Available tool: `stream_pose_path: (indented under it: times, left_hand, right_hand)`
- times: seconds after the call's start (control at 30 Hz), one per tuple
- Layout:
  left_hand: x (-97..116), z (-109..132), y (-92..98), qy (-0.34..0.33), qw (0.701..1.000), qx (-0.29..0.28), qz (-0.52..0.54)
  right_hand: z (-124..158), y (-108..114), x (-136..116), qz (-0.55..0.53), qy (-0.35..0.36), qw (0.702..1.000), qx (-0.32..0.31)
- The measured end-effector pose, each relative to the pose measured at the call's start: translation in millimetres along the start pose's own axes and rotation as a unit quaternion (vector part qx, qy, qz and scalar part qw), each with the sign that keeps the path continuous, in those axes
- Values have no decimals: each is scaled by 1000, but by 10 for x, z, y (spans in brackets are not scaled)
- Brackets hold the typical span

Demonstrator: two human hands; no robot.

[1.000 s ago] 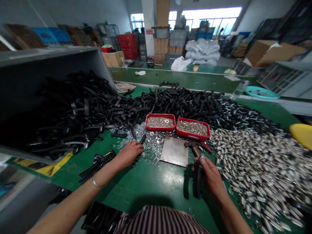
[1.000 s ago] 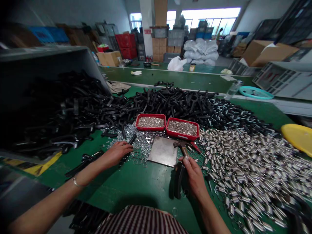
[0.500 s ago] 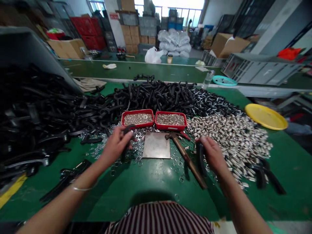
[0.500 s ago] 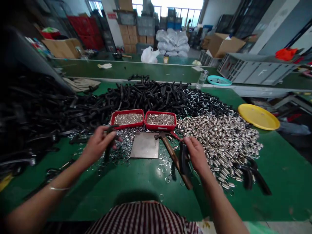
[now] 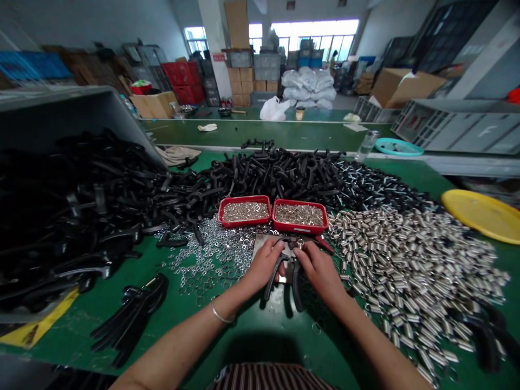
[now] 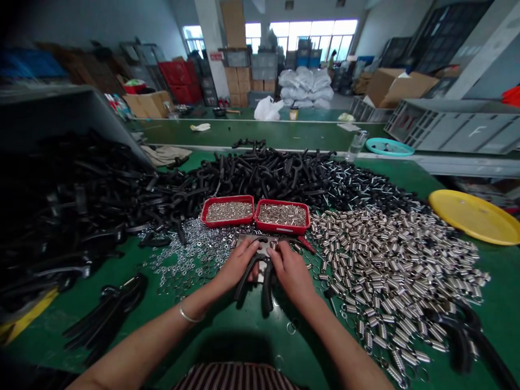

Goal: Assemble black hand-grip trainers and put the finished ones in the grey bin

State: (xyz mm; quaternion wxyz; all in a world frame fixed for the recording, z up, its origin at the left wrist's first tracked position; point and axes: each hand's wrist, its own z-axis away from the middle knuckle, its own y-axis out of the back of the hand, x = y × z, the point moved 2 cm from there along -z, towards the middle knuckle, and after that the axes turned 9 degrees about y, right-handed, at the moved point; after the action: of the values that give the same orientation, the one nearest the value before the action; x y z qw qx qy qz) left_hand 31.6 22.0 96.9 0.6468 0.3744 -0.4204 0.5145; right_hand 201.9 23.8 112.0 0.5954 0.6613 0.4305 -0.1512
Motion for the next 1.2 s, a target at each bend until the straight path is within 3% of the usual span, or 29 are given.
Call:
stream_pose_path:
  times: [0.3,0.43,0.6,0.77,0.97,1.07,1.2]
  left_hand:
    - [3,-9,-70,-24,997,-7,-70]
    - [-39,19,-56,-37,993,11,-112]
    - [-62,109,-18,-65,980,78,-174]
    - [4,201,43,-121,924,108,-347]
    - [-40,371,71,-174,850,41,-496]
    - [-27,465,39,-196,817,10,-542]
    - [36,436,4,-189,819,25,-541]
  right_hand:
    - [-68,-19,-48,-19,41,996,-72]
    - [15,-118,15,-43,33,998,-42]
    - [82,-210,37,-77,21,997,-8]
    - [68,-84,-52,-114,35,992,-52]
    - [240,-28,-180,-242,-2,952,-188]
    - [315,-56,-255,-180,28,969,-168]
    - [261,-117,-269,-110,30,987,-112]
